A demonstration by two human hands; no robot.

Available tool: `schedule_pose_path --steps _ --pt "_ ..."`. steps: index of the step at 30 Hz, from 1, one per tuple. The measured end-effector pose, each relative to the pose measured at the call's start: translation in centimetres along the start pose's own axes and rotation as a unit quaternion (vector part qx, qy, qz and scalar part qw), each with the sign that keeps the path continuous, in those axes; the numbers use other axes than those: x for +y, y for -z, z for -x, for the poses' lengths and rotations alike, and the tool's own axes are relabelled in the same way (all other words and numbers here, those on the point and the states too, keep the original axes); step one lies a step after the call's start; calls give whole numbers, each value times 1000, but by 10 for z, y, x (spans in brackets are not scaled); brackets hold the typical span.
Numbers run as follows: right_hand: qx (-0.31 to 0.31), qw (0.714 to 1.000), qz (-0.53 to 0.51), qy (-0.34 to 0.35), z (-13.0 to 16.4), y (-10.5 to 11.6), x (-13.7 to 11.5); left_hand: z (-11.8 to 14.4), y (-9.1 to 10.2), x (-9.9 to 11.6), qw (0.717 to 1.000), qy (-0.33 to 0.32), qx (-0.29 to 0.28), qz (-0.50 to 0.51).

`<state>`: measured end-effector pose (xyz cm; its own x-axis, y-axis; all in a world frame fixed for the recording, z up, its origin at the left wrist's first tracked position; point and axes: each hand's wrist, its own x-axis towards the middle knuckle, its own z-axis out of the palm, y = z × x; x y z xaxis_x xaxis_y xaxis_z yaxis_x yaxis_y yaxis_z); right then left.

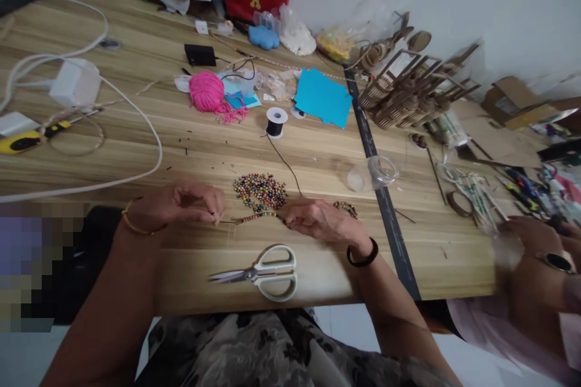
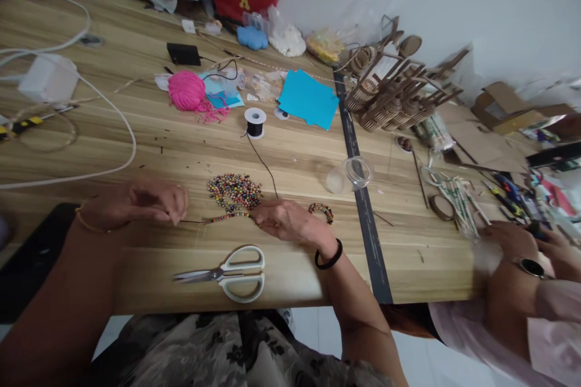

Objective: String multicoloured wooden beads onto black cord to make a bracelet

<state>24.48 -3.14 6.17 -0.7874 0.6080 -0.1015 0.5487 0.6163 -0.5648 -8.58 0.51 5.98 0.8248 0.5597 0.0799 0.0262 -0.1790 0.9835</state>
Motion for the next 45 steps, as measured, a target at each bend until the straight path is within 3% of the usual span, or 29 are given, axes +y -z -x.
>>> schedule_pose_path --steps 4,10,20,30,45 --pt "79 994 9 -70 11 10 15 3 1 0 999 8 29 21" --pt "69 992 28 -102 17 12 26 2 3 -2 996 42 77 -6" --pt "72 982 89 -153 18 12 29 -8 4 -11 997 26 35 -61" --pt "52 988 75 -126 12 6 24 -16 2 -13 995 -9 5 -99" --pt "27 987 80 -136 12 1 28 -16 0 -15 994 -7 24 -104"
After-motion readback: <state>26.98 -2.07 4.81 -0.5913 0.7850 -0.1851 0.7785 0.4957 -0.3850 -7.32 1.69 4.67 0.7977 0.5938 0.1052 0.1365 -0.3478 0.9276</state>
